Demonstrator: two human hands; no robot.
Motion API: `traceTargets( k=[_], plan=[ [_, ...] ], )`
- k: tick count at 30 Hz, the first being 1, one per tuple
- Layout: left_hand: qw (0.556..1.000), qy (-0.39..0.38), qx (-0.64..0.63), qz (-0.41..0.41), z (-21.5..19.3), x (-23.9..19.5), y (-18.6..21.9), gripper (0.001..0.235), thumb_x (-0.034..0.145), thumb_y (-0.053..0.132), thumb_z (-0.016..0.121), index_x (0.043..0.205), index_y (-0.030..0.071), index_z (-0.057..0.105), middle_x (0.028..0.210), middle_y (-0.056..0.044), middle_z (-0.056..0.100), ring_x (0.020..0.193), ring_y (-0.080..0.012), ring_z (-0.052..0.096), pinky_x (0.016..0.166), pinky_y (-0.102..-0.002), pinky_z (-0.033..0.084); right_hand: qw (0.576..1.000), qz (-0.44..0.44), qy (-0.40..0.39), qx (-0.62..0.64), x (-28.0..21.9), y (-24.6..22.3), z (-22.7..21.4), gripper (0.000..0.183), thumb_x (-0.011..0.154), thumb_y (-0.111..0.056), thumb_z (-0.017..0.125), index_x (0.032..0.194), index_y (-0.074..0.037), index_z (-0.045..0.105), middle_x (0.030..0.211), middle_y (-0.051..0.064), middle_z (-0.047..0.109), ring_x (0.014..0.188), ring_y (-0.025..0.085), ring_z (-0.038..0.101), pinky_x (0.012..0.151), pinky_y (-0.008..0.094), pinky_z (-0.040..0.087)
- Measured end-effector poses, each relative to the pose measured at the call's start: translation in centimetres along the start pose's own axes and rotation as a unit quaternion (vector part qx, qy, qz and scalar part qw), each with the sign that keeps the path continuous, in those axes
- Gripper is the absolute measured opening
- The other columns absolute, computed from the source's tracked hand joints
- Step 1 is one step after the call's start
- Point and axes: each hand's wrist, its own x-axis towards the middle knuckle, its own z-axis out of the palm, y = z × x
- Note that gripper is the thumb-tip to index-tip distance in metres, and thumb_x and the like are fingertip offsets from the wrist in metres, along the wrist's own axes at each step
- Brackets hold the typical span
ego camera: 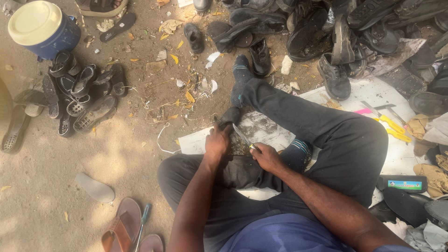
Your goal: The person sits on the ground and uses a knife to scrape and clean the sole of a black shoe. They hold the shoe with one hand and work on the bottom surface with the other, occasionally adjusting the shoe's position.
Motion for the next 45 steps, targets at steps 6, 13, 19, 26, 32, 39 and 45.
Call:
traceTargets(
  k=[6,13,19,26,32,39,45],
  plan=[
    [0.999,0.011,0.032,0.036,-0.3,0.9,0.9,0.040,0.103,0.025,0.054,0.143,0.031,0.054,0.148,-0.021,0.043,0.123,-0.0365,0.059,0.098,-0.049,0.052,0.994,-0.029,0.057,-0.090,-0.2,-0.8,-0.5,0.026,0.097,-0.025,0.062,0.113,-0.005,0.065,0.082,0.011,0.072,0.076,0.025,0.070,0.072,0.043,0.055],
    [0.992,0.032,-0.111,-0.047,-2.7,0.3,1.8,0.050,0.093,0.035,0.071,0.138,0.022,0.053,0.136,-0.022,0.048,0.100,-0.0431,0.069,0.081,-0.051,0.058,0.957,-0.111,0.090,-0.251,0.2,-2.1,-1.8,0.023,0.098,-0.020,0.060,0.110,0.000,0.062,0.090,0.020,0.072,0.077,0.040,0.071,0.067,0.053,0.054],
    [0.980,0.114,-0.156,-0.046,-2.3,0.1,1.7,0.061,0.083,0.028,0.081,0.134,0.011,0.051,0.141,-0.022,0.045,0.094,-0.0456,0.068,0.073,-0.052,0.057,0.958,-0.129,0.074,-0.244,5.2,-2.9,2.1,0.026,0.100,-0.015,0.056,0.115,0.006,0.059,0.092,0.025,0.071,0.075,0.039,0.072,0.063,0.049,0.056],
    [0.975,0.193,-0.107,-0.009,-0.3,-0.2,1.0,0.047,0.077,0.035,0.086,0.110,0.006,0.070,0.139,-0.019,0.048,0.128,-0.0380,0.053,0.096,-0.048,0.050,0.952,-0.112,0.056,-0.278,6.7,-2.5,3.6,0.044,0.101,-0.015,0.054,0.132,0.017,0.050,0.081,0.023,0.070,0.058,0.028,0.070,0.042,0.039,0.055],
    [0.966,0.224,-0.098,0.086,0.4,-0.2,0.1,0.017,0.084,0.028,0.079,0.088,0.012,0.082,0.135,-0.009,0.057,0.126,-0.0279,0.050,0.106,-0.047,0.036,0.947,-0.098,-0.007,-0.306,2.3,-1.6,0.3,0.042,0.101,-0.010,0.053,0.135,0.014,0.050,0.071,0.018,0.067,0.049,0.026,0.064,0.036,0.036,0.048],
    [0.951,0.252,-0.153,0.093,0.0,-0.2,-0.2,0.016,0.080,0.025,0.080,0.089,0.011,0.082,0.125,-0.004,0.061,0.117,-0.0242,0.054,0.102,-0.044,0.039,0.938,-0.157,0.037,-0.307,6.3,-1.1,2.7,0.052,0.093,-0.003,0.055,0.138,0.020,0.045,0.079,0.020,0.066,0.049,0.019,0.061,0.035,0.030,0.047],
    [0.949,0.231,-0.214,-0.005,0.7,0.3,-0.7,0.023,0.074,0.025,0.087,0.094,0.014,0.085,0.120,-0.003,0.062,0.107,-0.0237,0.060,0.093,-0.040,0.046,0.956,-0.071,-0.015,-0.283,2.4,0.0,2.1,0.029,0.106,-0.015,0.052,0.120,0.009,0.057,0.075,0.017,0.067,0.052,0.023,0.060,0.043,0.039,0.049]
  ],
)
